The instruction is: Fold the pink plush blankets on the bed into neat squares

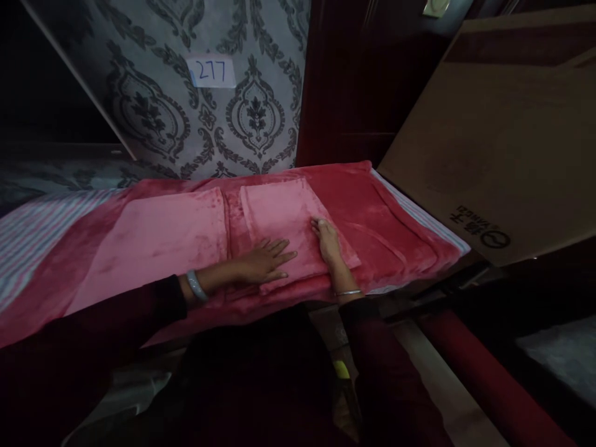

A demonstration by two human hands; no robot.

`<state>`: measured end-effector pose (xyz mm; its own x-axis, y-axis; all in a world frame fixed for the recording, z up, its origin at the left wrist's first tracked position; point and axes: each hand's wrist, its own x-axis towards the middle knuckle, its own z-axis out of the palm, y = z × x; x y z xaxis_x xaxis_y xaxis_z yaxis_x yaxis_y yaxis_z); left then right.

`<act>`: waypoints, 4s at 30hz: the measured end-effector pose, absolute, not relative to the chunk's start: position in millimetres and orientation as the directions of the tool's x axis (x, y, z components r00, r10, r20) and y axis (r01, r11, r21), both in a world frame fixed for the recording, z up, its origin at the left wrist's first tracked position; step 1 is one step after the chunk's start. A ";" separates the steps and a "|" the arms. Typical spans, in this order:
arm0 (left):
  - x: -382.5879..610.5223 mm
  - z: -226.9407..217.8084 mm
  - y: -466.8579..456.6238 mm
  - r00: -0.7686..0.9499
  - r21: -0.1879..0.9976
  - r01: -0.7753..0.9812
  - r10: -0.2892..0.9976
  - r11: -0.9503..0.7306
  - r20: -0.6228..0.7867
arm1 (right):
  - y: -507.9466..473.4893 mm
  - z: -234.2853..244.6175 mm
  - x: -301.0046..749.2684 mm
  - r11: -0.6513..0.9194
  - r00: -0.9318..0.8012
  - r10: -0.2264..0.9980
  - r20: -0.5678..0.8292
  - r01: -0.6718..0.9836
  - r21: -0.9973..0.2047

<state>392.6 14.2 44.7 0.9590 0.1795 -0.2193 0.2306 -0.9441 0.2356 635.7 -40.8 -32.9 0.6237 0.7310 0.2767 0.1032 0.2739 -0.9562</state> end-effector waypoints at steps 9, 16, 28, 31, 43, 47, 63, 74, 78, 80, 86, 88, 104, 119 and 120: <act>280.0 60.2 40.0 0.936 0.423 0.242 0.325 -0.873 0.135 | -73.0 6.6 609.4 0.152 0.344 0.858 0.381 0.538 -0.829; 210.7 34.8 9.8 0.832 0.337 0.450 0.525 -0.827 0.177 | -137.3 13.8 546.0 0.337 -0.180 0.929 0.322 0.768 -0.545; 214.9 8.7 -21.9 0.844 0.119 0.485 0.499 -0.867 0.198 | -144.0 -22.0 523.1 0.295 -0.079 0.876 0.476 0.868 -0.399; 224.4 11.1 -24.7 0.803 0.137 0.543 0.560 -0.829 0.204 | -145.7 -25.1 519.9 0.277 -0.067 0.877 0.477 0.880 -0.386; 245.9 4.8 -47.2 0.752 0.068 0.625 0.623 -0.777 0.216 | -144.2 -30.4 513.7 0.272 -0.054 0.851 0.523 0.897 -0.349; 249.6 8.5 -43.6 0.677 0.170 0.673 0.692 -0.720 0.250 | -142.6 -33.8 513.1 0.275 -0.051 0.845 0.532 0.895 -0.350; 245.7 3.1 -61.9 0.750 0.137 0.594 0.607 -0.793 0.265 | -137.9 -49.4 515.8 0.316 -0.067 0.791 0.608 0.896 -0.312; 247.9 49.8 -5.3 0.816 0.305 0.469 0.539 -0.829 0.211 | -141.2 -45.7 518.2 0.338 -0.067 0.793 0.605 0.875 -0.347; 249.8 66.9 48.6 0.787 0.290 0.528 0.588 -0.798 0.185 | -147.8 -21.3 506.4 0.344 0.002 0.780 0.626 0.834 -0.431; 252.7 72.2 82.6 0.754 0.269 0.595 0.642 -0.757 0.140 | -146.2 -5.7 491.3 0.388 -0.037 0.770 0.637 0.819 -0.422; 275.9 84.5 168.5 0.574 0.232 0.782 0.813 -0.579 0.093 | -117.6 22.4 433.8 0.528 -0.365 0.824 0.433 0.773 -0.352; 285.7 84.8 186.2 0.568 0.216 0.791 0.818 -0.572 0.088 | -106.5 22.1 421.5 0.508 -0.405 0.854 0.326 0.783 -0.359; 329.7 39.4 235.1 0.498 0.222 0.842 0.866 -0.492 0.032 | -108.8 20.5 437.1 0.440 -0.292 0.891 0.347 0.746 -0.501; 336.4 43.2 137.0 0.827 0.194 0.526 0.552 -0.828 0.110 | -74.2 -6.9 700.0 -0.426 0.607 0.772 0.191 0.716 -0.553; 338.9 37.6 123.9 0.860 0.185 0.475 0.499 -0.860 0.111 | -67.7 -2.6 699.9 -0.436 0.613 0.775 0.154 0.695 -0.572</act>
